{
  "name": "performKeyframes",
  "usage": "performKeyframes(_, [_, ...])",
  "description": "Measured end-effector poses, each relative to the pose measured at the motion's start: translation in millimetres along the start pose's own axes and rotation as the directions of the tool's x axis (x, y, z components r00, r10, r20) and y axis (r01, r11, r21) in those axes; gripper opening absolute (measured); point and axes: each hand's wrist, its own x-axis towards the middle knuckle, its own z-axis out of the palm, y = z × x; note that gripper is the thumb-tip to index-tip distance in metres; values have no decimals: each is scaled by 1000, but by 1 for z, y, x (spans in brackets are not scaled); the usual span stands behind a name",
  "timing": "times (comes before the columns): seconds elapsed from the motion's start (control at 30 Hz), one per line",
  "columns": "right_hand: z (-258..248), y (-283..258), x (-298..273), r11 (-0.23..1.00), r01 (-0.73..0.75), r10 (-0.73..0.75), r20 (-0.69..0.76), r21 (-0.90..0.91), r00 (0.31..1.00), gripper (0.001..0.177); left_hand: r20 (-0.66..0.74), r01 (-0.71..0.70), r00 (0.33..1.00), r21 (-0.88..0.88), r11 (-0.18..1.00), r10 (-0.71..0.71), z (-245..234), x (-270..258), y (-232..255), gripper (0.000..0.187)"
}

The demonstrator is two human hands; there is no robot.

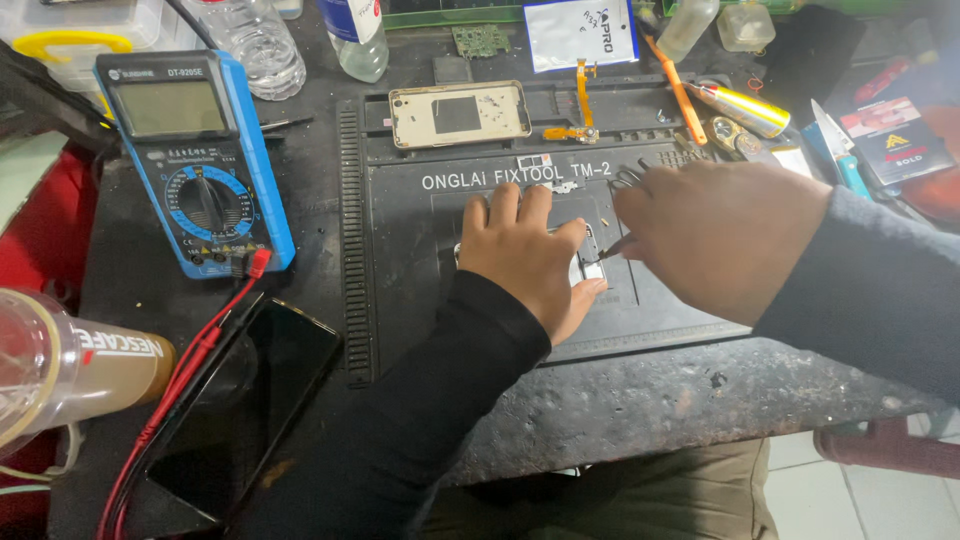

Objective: The person uses tweezers to manipulate small components and connectors on the internal circuit board of a disassembled smartphone. They lift and reposition a ribbon cable, then use a screwdriver to tighten screws on the device's frame.

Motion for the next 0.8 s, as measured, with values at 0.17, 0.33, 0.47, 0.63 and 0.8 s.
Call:
performKeyframes(0.17, [-18, -3, 8, 997, -10, 18, 115, -73, 993, 49, -85, -8, 996, 23, 1000, 10, 5, -1, 0, 50])
performKeyframes(0.33, [-11, 2, 10, 997, 74, -75, -32, -38, 997, 30, 120, 23, 993, -4, 1000, -22, 0, 1, 0, 51])
performKeyframes(0.47, [-18, -2, 6, 995, -99, 92, 213, 23, 973, 42, 20, -3, 1000, 16, 1000, 2, -1, 2, 1, 50])
performKeyframes(0.63, [-6, -5, 4, 998, 18, -13, 82, -64, 997, 44, -137, -38, 990, 31, 999, 42, 2, -2, 0, 52])
performKeyframes(0.8, [2, -5, 6, 996, 32, -33, -9, -79, 999, 49, -126, -33, 991, 47, 998, 38, 2, -3, -1, 53])
